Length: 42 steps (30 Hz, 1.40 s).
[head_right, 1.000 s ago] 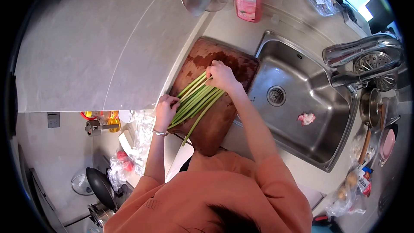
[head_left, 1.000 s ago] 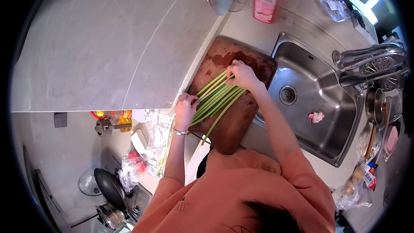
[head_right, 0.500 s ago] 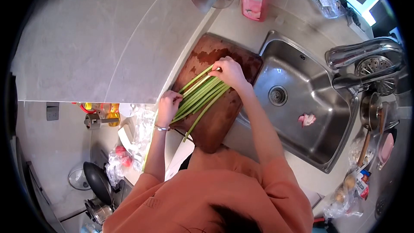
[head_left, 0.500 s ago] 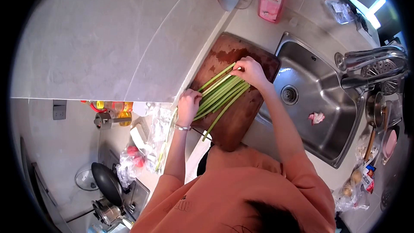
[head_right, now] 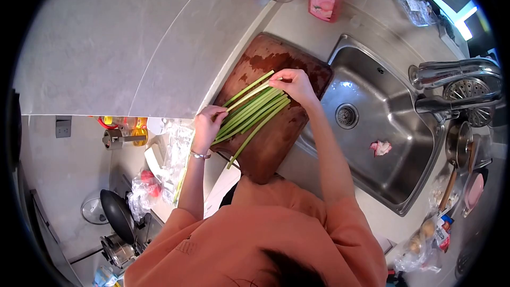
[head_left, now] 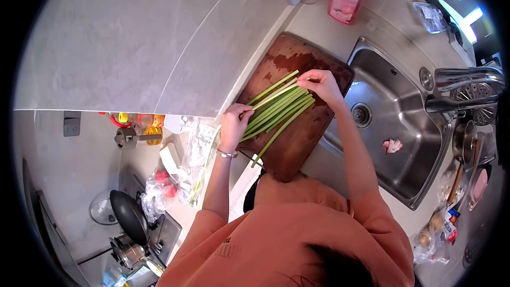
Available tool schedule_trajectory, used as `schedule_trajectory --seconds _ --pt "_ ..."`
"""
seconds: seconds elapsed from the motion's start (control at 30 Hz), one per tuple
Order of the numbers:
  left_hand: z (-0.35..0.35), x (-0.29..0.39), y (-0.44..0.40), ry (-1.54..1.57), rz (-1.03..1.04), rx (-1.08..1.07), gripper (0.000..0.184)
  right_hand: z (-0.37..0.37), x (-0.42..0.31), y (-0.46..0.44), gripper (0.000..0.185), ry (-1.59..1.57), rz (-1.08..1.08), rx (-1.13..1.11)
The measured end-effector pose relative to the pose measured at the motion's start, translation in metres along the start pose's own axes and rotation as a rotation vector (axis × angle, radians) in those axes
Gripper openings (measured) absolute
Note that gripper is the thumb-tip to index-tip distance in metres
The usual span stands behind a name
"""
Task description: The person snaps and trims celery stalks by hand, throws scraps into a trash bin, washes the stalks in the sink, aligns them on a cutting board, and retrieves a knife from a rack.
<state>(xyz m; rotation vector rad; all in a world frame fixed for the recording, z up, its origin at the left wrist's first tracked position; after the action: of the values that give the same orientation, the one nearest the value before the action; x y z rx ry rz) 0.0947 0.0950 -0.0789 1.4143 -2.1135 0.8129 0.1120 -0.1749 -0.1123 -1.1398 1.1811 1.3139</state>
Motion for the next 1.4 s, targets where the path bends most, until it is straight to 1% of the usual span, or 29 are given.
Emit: schedule_trajectory --seconds 0.07,0.17,0.27,0.4,0.57,0.67,0.77,0.87,0.97,1.0,1.03,1.1,1.2,1.23,1.3,1.33,1.4 --pt "0.002 -0.005 0.003 0.231 -0.171 0.016 0.007 0.000 -0.006 0.002 0.010 -0.082 0.037 0.013" --pt "-0.002 0.003 0.006 0.577 -0.255 0.060 0.007 -0.002 -0.024 0.009 0.010 -0.163 0.062 0.023" --pt "-0.013 0.022 0.007 0.649 -0.309 0.067 0.007 -0.004 -0.038 0.015 0.010 -0.194 0.061 0.043" --pt "-0.020 0.038 0.008 0.693 -0.296 0.101 0.003 -0.004 -0.050 0.021 0.009 -0.223 0.014 0.039" --pt "-0.027 0.055 0.004 0.738 -0.270 0.168 0.007 -0.002 -0.065 0.029 0.008 -0.194 -0.045 0.047" --pt "-0.029 0.064 0.002 0.697 -0.230 0.186 0.006 0.000 -0.070 0.035 0.008 -0.188 -0.063 0.033" --pt "-0.029 0.065 0.003 0.608 -0.266 0.185 0.004 0.004 -0.080 0.041 0.007 -0.180 -0.086 0.048" --pt "-0.029 0.063 0.001 0.470 -0.219 0.178 0.007 -0.001 -0.078 0.041 0.009 -0.128 -0.101 0.066" --pt "-0.022 0.054 0.001 0.192 -0.115 0.122 0.010 -0.002 -0.068 0.028 0.011 0.114 -0.158 0.096" --pt "-0.013 0.040 0.004 0.192 -0.161 0.089 0.011 -0.003 -0.047 0.019 0.012 0.179 -0.205 0.094" --pt "-0.007 0.032 0.006 0.085 -0.109 0.086 0.011 -0.001 -0.034 0.013 0.012 0.197 -0.163 0.089" --pt "0.003 0.020 0.008 -0.129 -0.007 0.081 0.011 0.003 -0.019 0.005 0.012 0.375 -0.171 0.128" --pt "0.015 0.005 0.009 -0.284 0.053 0.074 0.010 0.009 -0.010 -0.002 0.012 0.661 -0.248 0.167" --pt "0.016 0.006 0.008 -0.329 0.067 0.065 0.010 0.010 -0.010 -0.002 0.012 0.692 -0.315 0.191" --pt "0.016 0.009 0.010 -0.366 0.018 0.058 0.010 0.013 -0.009 0.000 0.012 0.753 -0.445 0.234" --pt "0.015 0.011 0.010 -0.385 -0.007 0.055 0.010 0.012 -0.007 0.000 0.010 0.774 -0.454 0.249" --pt "0.014 0.014 0.007 -0.388 -0.003 0.077 0.014 0.004 -0.005 0.004 0.007 0.690 -0.388 0.319"
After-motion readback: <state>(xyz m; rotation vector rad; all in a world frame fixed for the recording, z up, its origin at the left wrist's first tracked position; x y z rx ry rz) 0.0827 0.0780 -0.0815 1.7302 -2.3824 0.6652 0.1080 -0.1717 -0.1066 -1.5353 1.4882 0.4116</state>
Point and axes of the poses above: each hand's wrist, its own y-axis away from the middle knuckle, its own z-axis out of the palm, x = y × z, the point moved 3 cm from there along -y, towards the middle knuckle, and after that the axes turned 2 degrees about z, right-handed, at the moved point
